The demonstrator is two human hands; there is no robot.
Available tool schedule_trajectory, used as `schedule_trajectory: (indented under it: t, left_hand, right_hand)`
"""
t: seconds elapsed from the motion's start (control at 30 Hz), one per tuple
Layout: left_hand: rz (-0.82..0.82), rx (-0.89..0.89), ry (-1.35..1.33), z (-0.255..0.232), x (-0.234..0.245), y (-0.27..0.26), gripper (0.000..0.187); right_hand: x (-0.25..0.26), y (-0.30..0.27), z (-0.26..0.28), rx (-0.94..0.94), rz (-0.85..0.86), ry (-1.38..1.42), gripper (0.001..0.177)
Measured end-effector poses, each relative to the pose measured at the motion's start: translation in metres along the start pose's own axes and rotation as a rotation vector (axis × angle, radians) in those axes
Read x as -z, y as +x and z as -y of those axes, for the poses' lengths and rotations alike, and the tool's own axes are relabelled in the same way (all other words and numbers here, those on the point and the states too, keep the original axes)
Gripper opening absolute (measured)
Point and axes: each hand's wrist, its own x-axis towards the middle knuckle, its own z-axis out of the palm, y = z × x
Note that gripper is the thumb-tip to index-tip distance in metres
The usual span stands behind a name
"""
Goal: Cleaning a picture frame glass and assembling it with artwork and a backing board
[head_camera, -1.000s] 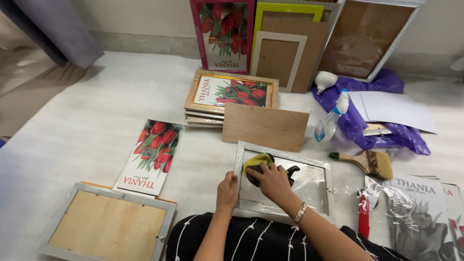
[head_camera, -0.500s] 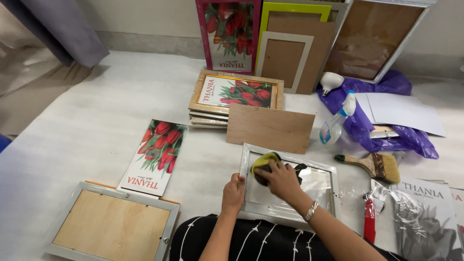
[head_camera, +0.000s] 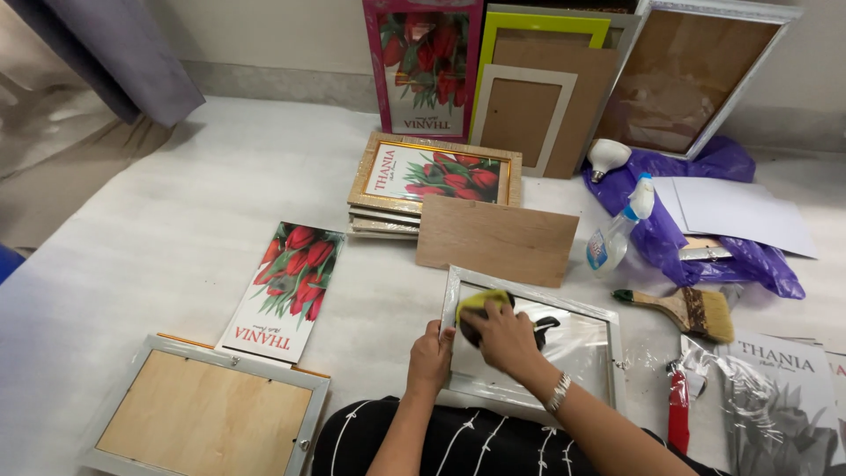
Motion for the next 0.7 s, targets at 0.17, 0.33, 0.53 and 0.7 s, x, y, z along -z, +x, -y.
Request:
schedule_trajectory:
  t: [0.17,0.33,0.53,0.7]
  left_hand:
    - [0.032,0.049,-0.012,-0.013,0.008,-0.007,0.076]
    - [0.014,0.011,0.000,-0.007,0.008,-0.007,0.069]
    - [0.010,-0.009,0.020,-0.012,0.007,-0.006,0.076]
    - [0.001,0.002,0.038,-0.007,0.006,-0.007,0.077]
  right_hand:
    - [0.000,0.039,-0.002,-0.104,-0.018,-0.070,0.054]
    - [-0.014,0.007,0.013,-0.016,-0.162,-0.037,0.051]
    - [-0.010,0.017,0.004,-0.060,-0.108,-0.037,0.053]
    - [-0.014,0.028,-0.003,-0.080,-0.231,-0.043,0.063]
